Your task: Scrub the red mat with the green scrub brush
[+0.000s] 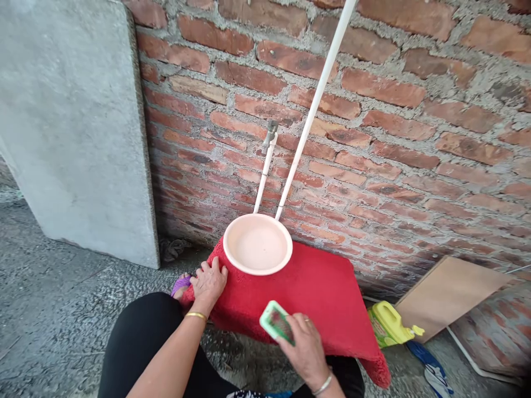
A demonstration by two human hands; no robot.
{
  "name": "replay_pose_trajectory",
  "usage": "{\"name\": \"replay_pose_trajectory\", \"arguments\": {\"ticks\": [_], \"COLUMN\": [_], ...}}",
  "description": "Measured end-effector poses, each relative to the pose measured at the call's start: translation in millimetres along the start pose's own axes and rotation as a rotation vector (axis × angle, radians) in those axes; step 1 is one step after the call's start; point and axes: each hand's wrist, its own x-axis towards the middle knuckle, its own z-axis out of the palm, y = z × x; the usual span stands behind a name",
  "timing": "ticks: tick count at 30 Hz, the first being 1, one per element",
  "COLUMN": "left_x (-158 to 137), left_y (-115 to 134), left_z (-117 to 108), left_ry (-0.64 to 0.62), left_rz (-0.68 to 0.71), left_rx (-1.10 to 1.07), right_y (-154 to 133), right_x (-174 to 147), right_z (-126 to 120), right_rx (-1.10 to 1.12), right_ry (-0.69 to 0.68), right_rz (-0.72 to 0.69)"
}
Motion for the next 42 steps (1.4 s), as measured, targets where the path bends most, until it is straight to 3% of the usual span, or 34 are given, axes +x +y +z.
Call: {"name": "replay_pose_trajectory", "arguments": {"ticks": [2,4,8,13,17,20,22,24,30,33,37,42], "left_x": [0,1,1,0,0,0,0,0,0,0,2,3], "left_y": [-1,-1,0,3,3,3,2,2,0,-3,-5,-6], "left_z": [2,3,2,-4,-4,-1,0,1,0,3,7,10], "left_ry": [0.011,0.019,-0.005,-0.033,-0.030,-0.017,-0.005,0.007,0.001,0.015,0.021,0.030], "left_rz": [0.004,0.006,-0.002,-0.022,-0.018,-0.019,-0.020,-0.022,-0.010,-0.007,0.017,0.016], "left_rx": [0.009,0.012,-0.013,-0.046,-0.047,-0.045,-0.041,-0.039,-0.021,0.000,0.035,0.051], "right_y": [-35,-50,-28,45,97,112,104,81,-38,-75,-66,22], "right_x": [12,18,11,-27,-60,-63,-49,-25,60,85,92,70], "right_z": [19,32,37,15,-10,-21,-23,-20,2,11,15,-6], "right_rx": [-0.023,-0.045,-0.103,-0.040,0.069,0.172,0.231,0.263,0.115,0.039,0.001,-0.105], "right_ry": [-0.045,-0.064,0.004,0.114,0.176,0.230,0.219,0.171,-0.048,-0.118,-0.119,-0.038], "right_rz": [-0.140,-0.218,-0.205,0.019,0.360,0.583,0.609,0.538,0.141,0.047,0.105,0.340]}}
